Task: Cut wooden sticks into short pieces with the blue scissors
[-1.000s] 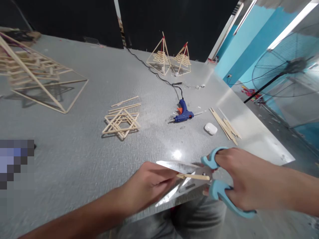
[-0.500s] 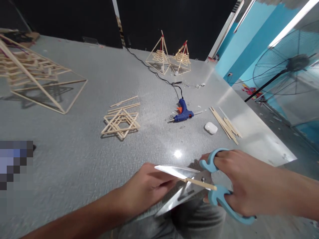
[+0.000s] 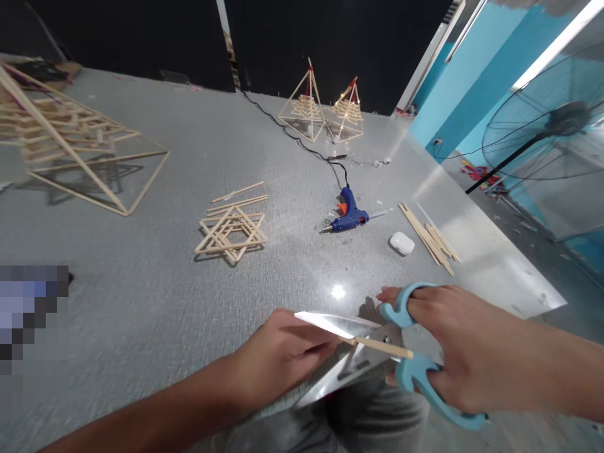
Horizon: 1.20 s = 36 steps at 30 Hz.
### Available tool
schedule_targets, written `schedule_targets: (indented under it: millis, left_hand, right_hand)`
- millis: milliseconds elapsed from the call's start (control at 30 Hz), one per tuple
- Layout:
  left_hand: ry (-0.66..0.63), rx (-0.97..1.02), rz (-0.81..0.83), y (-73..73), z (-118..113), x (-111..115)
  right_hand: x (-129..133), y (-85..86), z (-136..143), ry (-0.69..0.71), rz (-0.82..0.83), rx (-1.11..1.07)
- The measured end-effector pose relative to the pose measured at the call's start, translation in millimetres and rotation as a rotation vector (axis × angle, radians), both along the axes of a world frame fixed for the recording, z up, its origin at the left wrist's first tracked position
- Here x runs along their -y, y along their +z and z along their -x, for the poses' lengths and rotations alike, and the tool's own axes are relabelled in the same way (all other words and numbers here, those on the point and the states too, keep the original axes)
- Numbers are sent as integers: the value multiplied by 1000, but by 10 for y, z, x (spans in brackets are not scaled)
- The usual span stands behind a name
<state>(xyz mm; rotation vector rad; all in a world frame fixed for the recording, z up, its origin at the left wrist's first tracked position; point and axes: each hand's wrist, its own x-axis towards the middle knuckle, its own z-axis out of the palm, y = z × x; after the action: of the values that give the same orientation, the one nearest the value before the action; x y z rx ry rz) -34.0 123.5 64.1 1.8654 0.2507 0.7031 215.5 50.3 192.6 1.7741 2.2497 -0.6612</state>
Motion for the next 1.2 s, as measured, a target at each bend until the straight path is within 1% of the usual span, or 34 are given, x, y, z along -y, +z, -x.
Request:
schedule_targets:
  millis: [200, 467, 633, 800, 1067, 1200]
  left_hand:
    - [22, -10, -29, -13, 10, -2]
    - [43, -11, -21, -25, 5, 4]
    - [42, 17, -26, -19, 1, 6]
    - [48, 25, -28, -2, -10, -1]
    - [61, 5, -56, -53, -5, 8]
    - [52, 4, -37, -33, -4, 2]
  right_hand:
    - [16, -29, -19, -2, -24, -24]
    - [8, -37, -19, -15, -24, -38]
    - [5, -27, -10, -8, -43, -35]
    - [-2, -21, 5, 2, -26, -36]
    - [11, -51, -23, 9, -40, -12]
    - [13, -59, -27, 15, -35, -13]
